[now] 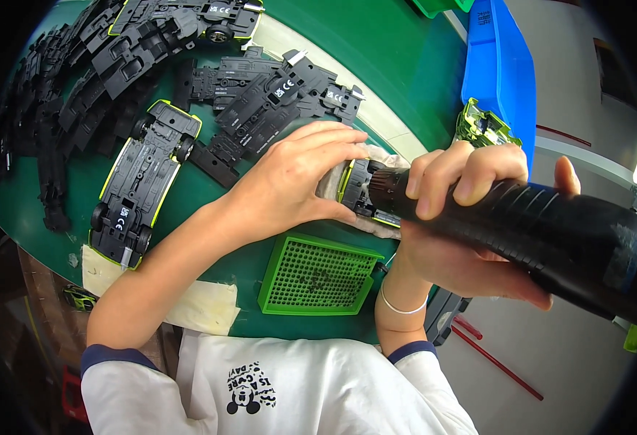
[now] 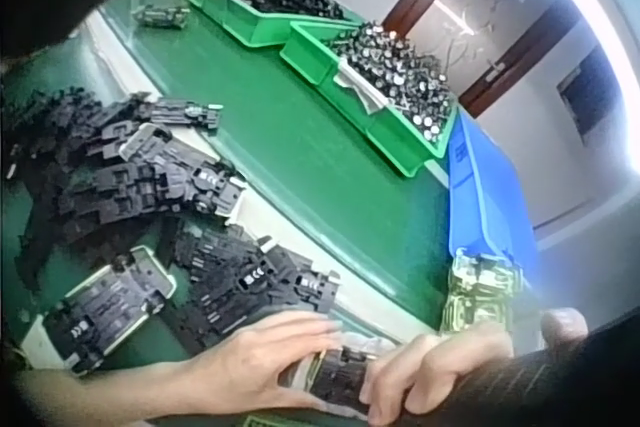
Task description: The person assembles plastic toy car chassis components by securing them with screws using an electric screwdriver.
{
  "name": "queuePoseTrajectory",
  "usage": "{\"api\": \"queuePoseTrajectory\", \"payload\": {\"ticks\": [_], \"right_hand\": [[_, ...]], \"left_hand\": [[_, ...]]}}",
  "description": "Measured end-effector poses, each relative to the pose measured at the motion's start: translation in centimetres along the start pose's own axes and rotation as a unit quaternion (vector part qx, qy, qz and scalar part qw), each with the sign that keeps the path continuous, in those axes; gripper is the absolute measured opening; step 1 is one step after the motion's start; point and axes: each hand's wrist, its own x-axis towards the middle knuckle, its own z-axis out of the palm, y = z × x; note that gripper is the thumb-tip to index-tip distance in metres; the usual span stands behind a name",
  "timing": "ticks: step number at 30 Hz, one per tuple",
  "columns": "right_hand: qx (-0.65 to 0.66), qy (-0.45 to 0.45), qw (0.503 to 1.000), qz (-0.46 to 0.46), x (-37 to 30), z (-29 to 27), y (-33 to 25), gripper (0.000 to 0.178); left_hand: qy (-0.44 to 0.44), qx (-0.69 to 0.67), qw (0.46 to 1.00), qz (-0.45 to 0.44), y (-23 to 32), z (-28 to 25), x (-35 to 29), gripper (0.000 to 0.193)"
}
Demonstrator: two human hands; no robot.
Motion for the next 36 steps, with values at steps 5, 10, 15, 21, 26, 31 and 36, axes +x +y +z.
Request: {"api": "queuePoseTrajectory", "payload": {"ticks": [5,10,15,21,26,31,36], "right_hand": [[0.003,-0.03,1.0,-0.009,0.1,-1.0,-0.5,0.093],[0.015,-0.077,0.997,0.0,0.2,-1.7,-0.6,0.1],[0.007,-0.076,0.997,-0.001,0.1,-1.5,-0.7,0.101],[-0.003,-0.082,0.997,-0.004,-0.1,-1.5,-0.4,0.101],[0.011,-0.098,0.995,-0.006,0.0,-1.5,-0.6,0.097],[0.017,-0.117,0.993,-0.007,0.4,-1.6,-1.2,0.093],[0.029,-0.138,0.99,-0.011,0.7,-1.9,-1.4,0.09]], "left_hand": [[-0.001,-0.002,1.0,0.001,0.0,0.1,0.1,0.063],[-0.002,-0.005,1.0,-0.004,0.1,0.1,0.1,0.062],[0.001,-0.005,1.0,-0.008,0.2,-0.1,0.1,0.062],[0.003,-0.008,1.0,-0.013,0.1,-0.1,0.0,0.062],[0.01,-0.009,1.0,-0.001,0.0,0.1,0.0,0.062],[0.009,-0.001,1.0,0.007,0.1,0.0,0.1,0.062],[0.009,0.003,1.0,0.002,0.1,0.0,0.1,0.062]]}}
